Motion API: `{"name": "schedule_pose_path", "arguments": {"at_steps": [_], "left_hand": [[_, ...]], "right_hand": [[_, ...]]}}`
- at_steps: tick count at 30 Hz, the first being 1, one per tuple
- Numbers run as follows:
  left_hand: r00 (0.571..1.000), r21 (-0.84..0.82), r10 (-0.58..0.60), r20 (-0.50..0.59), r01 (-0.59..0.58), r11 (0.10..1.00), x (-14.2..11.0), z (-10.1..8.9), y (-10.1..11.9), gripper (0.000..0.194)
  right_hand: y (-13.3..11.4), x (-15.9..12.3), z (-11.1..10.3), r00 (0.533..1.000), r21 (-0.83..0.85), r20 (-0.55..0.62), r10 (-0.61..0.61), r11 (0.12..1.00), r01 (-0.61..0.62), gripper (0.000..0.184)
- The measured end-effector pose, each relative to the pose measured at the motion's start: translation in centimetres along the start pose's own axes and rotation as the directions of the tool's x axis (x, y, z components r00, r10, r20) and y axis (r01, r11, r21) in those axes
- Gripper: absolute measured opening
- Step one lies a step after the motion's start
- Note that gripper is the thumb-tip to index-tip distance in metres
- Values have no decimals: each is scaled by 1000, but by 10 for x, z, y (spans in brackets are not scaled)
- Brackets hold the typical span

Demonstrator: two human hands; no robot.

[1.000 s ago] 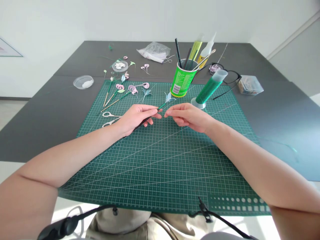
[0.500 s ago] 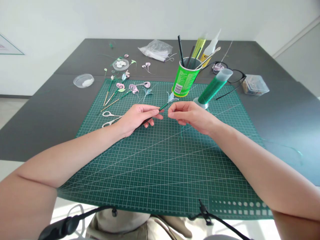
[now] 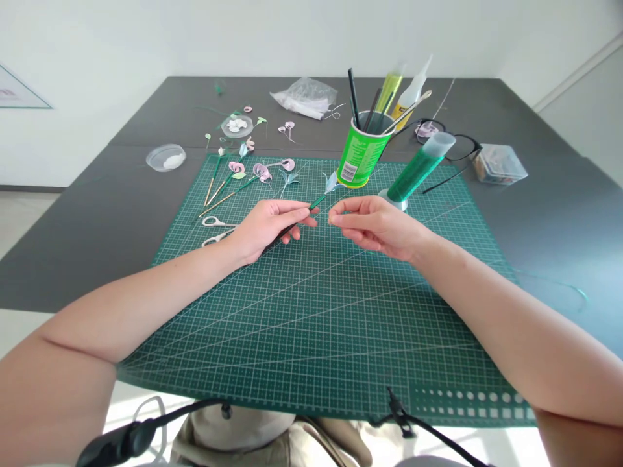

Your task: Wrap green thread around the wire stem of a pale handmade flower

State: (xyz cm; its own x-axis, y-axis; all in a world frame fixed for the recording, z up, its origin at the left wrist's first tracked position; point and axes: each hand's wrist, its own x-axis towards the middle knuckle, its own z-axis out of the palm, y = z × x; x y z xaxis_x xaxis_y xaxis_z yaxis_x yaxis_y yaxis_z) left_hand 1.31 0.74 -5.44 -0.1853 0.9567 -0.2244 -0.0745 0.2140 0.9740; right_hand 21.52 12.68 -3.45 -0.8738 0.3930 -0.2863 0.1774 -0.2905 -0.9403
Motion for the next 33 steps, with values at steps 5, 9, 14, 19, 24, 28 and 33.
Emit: {"name": "schedule_pose_path", "arguments": {"at_steps": [5, 9, 14, 19, 24, 28, 33], "left_hand": [[1000, 21, 10, 3, -10, 1000, 2, -2, -2, 24], [1000, 23, 15, -4, -15, 1000, 2, -2, -3, 25], [999, 23, 25, -25, -25, 999, 3, -1, -3, 24], [999, 28, 43, -3, -42, 999, 4, -3, -3, 23], [999, 34, 42, 8, -43, 999, 3, -3, -3, 23], [999, 47, 44, 7, -44, 998, 3, -1, -1, 23], [998, 136, 56, -25, -52, 989, 2, 0, 2, 23]], "right_hand": [[-1, 1, 1, 998, -45, -31, -57, 997, 55, 16], [-2, -1, 2, 999, -73, -18, -50, 996, 48, 17], [-2, -4, 8, 999, -153, -3, -52, 987, 51, 21], [-2, -5, 12, 999, -189, -16, -39, 981, 35, 31], [-1, -6, 17, 994, -145, -76, -79, 987, 68, 37], [0, -6, 20, 988, -131, -100, -117, 986, 104, 36], [2, -9, 16, 928, -527, -79, -365, 805, 272, 15]]}}
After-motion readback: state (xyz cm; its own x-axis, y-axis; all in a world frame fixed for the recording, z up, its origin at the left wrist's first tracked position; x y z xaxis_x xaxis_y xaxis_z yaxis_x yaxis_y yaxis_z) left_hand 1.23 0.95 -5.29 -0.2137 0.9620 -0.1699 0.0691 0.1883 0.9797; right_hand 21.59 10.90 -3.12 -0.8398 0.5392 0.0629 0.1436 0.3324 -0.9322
